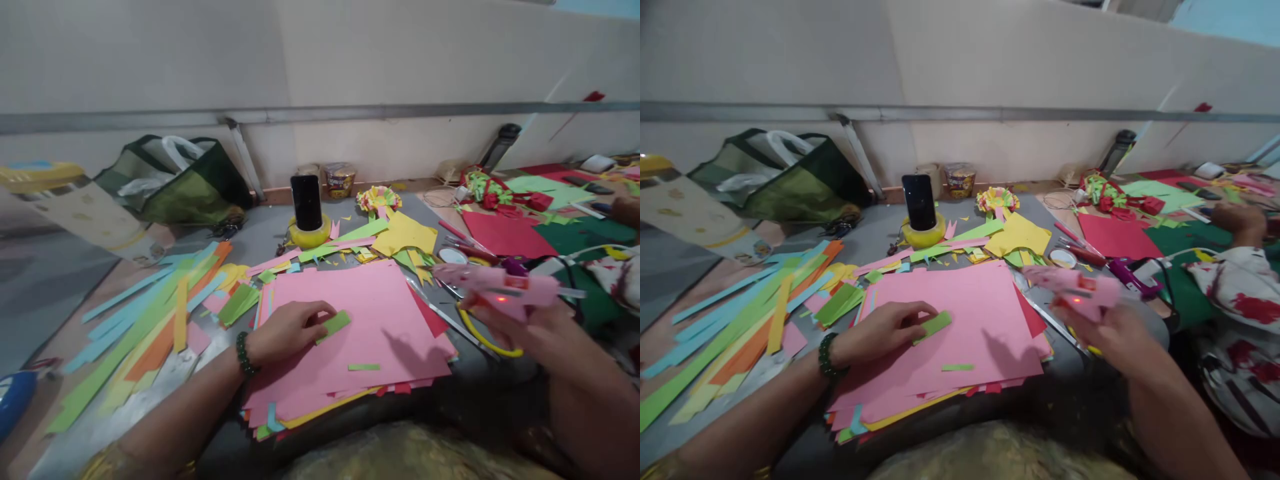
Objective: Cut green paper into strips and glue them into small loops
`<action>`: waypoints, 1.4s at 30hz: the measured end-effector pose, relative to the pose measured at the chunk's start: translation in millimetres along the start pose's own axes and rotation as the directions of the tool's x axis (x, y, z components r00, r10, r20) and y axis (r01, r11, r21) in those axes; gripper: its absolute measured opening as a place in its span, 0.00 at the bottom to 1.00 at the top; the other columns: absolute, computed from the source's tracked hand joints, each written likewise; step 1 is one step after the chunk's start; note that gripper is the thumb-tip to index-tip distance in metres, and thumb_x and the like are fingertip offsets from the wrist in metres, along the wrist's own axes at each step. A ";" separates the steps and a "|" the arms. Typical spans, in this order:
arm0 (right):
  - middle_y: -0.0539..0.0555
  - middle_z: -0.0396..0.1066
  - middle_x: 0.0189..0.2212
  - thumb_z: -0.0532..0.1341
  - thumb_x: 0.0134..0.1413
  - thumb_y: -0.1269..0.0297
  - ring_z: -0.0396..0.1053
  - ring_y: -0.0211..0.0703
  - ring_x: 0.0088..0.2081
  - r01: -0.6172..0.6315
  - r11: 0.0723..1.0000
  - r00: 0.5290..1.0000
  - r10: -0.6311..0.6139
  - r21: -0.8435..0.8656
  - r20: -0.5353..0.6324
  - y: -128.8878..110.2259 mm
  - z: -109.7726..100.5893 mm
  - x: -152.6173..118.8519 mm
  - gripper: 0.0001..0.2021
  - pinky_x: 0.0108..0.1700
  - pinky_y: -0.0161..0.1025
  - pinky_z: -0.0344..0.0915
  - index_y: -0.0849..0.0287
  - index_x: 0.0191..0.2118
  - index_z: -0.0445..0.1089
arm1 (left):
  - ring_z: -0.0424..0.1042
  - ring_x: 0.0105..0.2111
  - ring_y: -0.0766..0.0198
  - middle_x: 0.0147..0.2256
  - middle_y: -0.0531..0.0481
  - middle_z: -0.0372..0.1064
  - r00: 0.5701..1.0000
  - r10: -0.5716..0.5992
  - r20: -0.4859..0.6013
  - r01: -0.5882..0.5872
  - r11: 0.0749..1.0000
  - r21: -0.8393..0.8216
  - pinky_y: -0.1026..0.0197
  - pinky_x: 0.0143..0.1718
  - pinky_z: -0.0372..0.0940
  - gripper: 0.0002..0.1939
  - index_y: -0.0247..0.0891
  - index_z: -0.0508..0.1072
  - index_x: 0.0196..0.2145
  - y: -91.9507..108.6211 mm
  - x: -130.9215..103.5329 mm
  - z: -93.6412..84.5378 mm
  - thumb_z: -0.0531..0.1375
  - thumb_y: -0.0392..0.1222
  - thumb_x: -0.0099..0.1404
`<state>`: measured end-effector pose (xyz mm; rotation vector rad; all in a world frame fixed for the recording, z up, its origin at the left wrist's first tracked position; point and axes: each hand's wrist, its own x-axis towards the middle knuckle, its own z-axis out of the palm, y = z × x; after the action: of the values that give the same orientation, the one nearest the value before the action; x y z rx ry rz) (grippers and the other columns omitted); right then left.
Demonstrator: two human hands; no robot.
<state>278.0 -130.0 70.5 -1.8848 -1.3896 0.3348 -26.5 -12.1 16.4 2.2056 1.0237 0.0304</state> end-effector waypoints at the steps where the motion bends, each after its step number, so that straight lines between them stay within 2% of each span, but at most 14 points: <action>1: 0.54 0.69 0.15 0.63 0.40 0.36 0.70 0.51 0.24 0.054 0.998 0.990 -0.057 0.028 0.130 -6.7 7.8 -0.2 0.23 0.23 0.41 0.68 0.53 0.23 0.76 | 0.73 0.35 0.60 0.38 0.50 0.77 1.000 -0.002 -0.013 0.003 1.000 0.016 0.62 0.37 0.63 0.17 0.43 0.75 0.47 0.5 0.1 1.3 0.54 0.43 0.62; 2: 0.54 0.71 0.19 0.61 0.46 0.38 0.73 0.53 0.30 0.093 0.993 0.955 -0.110 0.075 0.275 -12.5 15.7 -0.3 0.22 0.29 0.42 0.71 0.53 0.26 0.77 | 0.73 0.36 0.59 0.39 0.49 0.78 1.000 -0.009 -0.030 0.010 0.999 0.040 0.61 0.38 0.63 0.17 0.42 0.75 0.48 0.9 0.2 2.7 0.54 0.43 0.63; 4: 0.54 0.76 0.27 0.58 0.54 0.44 0.74 0.53 0.39 0.128 0.980 0.835 -0.189 0.151 0.517 -21.1 30.2 0.7 0.19 0.42 0.44 0.72 0.53 0.31 0.78 | 0.74 0.36 0.58 0.39 0.48 0.78 0.998 -0.029 -0.058 0.034 0.995 0.097 0.60 0.38 0.63 0.17 0.42 0.75 0.48 1.1 0.9 5.3 0.54 0.43 0.63; 6: 0.52 0.76 0.31 0.58 0.57 0.48 0.73 0.50 0.43 0.170 0.972 0.732 -0.235 0.162 0.640 -26.7 42.1 3.2 0.17 0.49 0.44 0.68 0.53 0.34 0.78 | 0.75 0.38 0.57 0.41 0.48 0.79 0.998 -0.029 -0.060 0.036 0.992 0.119 0.59 0.40 0.64 0.18 0.42 0.76 0.48 0.9 1.7 7.4 0.54 0.42 0.64; 7: 0.52 0.76 0.30 0.58 0.57 0.49 0.73 0.49 0.42 0.189 0.971 0.710 -0.238 0.146 0.663 -28.6 47.0 4.9 0.16 0.49 0.44 0.68 0.53 0.33 0.78 | 0.75 0.40 0.57 0.43 0.49 0.79 0.998 -0.018 -0.057 0.025 0.993 0.113 0.59 0.41 0.64 0.18 0.42 0.77 0.48 0.7 2.0 8.1 0.53 0.41 0.64; 10: 0.49 0.69 0.19 0.59 0.55 0.50 0.71 0.46 0.31 0.211 0.976 0.731 -0.192 0.051 0.655 -32.4 57.6 10.5 0.16 0.38 0.40 0.69 0.53 0.26 0.75 | 0.75 0.43 0.57 0.46 0.51 0.78 0.998 0.028 -0.055 -0.023 0.996 0.089 0.59 0.44 0.64 0.20 0.46 0.77 0.50 0.0 2.7 9.3 0.53 0.39 0.64; 12: 0.47 0.63 0.15 0.59 0.54 0.50 0.67 0.43 0.25 0.207 0.978 0.737 -0.173 0.025 0.653 -34.0 62.5 13.5 0.16 0.29 0.36 0.65 0.54 0.23 0.72 | 0.75 0.43 0.57 0.46 0.52 0.78 0.997 0.049 -0.052 -0.044 0.995 0.086 0.59 0.43 0.65 0.20 0.48 0.77 0.50 -0.8 2.7 9.8 0.53 0.40 0.64; 18: 0.44 0.56 0.12 0.58 0.56 0.49 0.53 0.35 0.17 0.194 0.981 0.674 -0.149 0.022 0.724 -37.9 69.1 16.9 0.17 0.19 0.33 0.51 0.56 0.25 0.71 | 0.76 0.40 0.58 0.43 0.53 0.79 0.995 0.080 -0.057 -0.076 0.995 0.071 0.60 0.40 0.64 0.19 0.50 0.77 0.49 -4.6 3.2 12.1 0.53 0.39 0.66; 23: 0.45 0.57 0.13 0.57 0.56 0.48 0.54 0.36 0.16 0.216 0.976 0.644 -0.130 -0.016 0.754 -39.9 67.3 18.6 0.17 0.20 0.34 0.51 0.56 0.28 0.72 | 0.76 0.43 0.57 0.45 0.53 0.78 0.995 0.082 -0.048 -0.078 0.994 0.082 0.59 0.42 0.64 0.19 0.50 0.77 0.50 -5.1 3.8 12.7 0.54 0.39 0.66; 28: 0.45 0.57 0.13 0.57 0.56 0.47 0.55 0.37 0.17 0.225 0.972 0.648 -0.102 -0.062 0.755 -41.8 69.5 20.6 0.18 0.22 0.34 0.52 0.57 0.29 0.72 | 0.77 0.40 0.58 0.43 0.54 0.79 0.996 0.070 -0.048 -0.067 0.996 0.066 0.60 0.40 0.64 0.18 0.51 0.78 0.49 -3.3 2.9 11.5 0.54 0.39 0.66; 33: 0.46 0.59 0.13 0.57 0.56 0.48 0.58 0.39 0.18 0.242 0.970 0.648 -0.148 -0.018 0.747 -39.8 67.4 18.3 0.19 0.24 0.36 0.57 0.54 0.21 0.67 | 0.76 0.42 0.57 0.44 0.52 0.79 0.995 0.065 -0.071 -0.060 0.997 0.057 0.60 0.42 0.64 0.17 0.49 0.79 0.47 -4.4 2.9 12.5 0.54 0.39 0.65; 35: 0.46 0.60 0.13 0.57 0.57 0.48 0.58 0.39 0.18 0.231 0.972 0.644 -0.129 -0.031 0.754 -38.9 67.9 18.5 0.19 0.24 0.36 0.56 0.54 0.20 0.65 | 0.76 0.41 0.58 0.44 0.52 0.79 0.995 0.071 -0.071 -0.067 0.996 0.057 0.60 0.43 0.65 0.18 0.49 0.79 0.47 -5.2 3.2 12.9 0.54 0.39 0.65; 38: 0.47 0.61 0.14 0.56 0.57 0.47 0.59 0.39 0.18 0.206 0.975 0.631 -0.066 -0.085 0.773 -39.8 68.6 20.0 0.20 0.24 0.35 0.55 0.56 0.23 0.67 | 0.77 0.40 0.58 0.43 0.52 0.79 0.995 0.077 -0.068 -0.073 0.996 0.051 0.61 0.42 0.65 0.18 0.50 0.79 0.47 -5.5 3.4 13.2 0.54 0.39 0.65; 42: 0.48 0.63 0.16 0.56 0.55 0.44 0.60 0.39 0.19 0.224 0.968 0.601 -0.047 -0.112 0.798 -43.1 66.5 21.3 0.21 0.24 0.36 0.55 0.59 0.31 0.71 | 0.77 0.41 0.57 0.44 0.53 0.79 0.995 0.060 -0.078 -0.055 0.997 0.059 0.61 0.42 0.65 0.18 0.50 0.79 0.48 -4.7 3.0 13.3 0.55 0.38 0.64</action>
<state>215.5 -77.9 60.2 -1.8300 -2.2141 1.0998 -23.6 -15.7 2.7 2.3012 1.0151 0.1178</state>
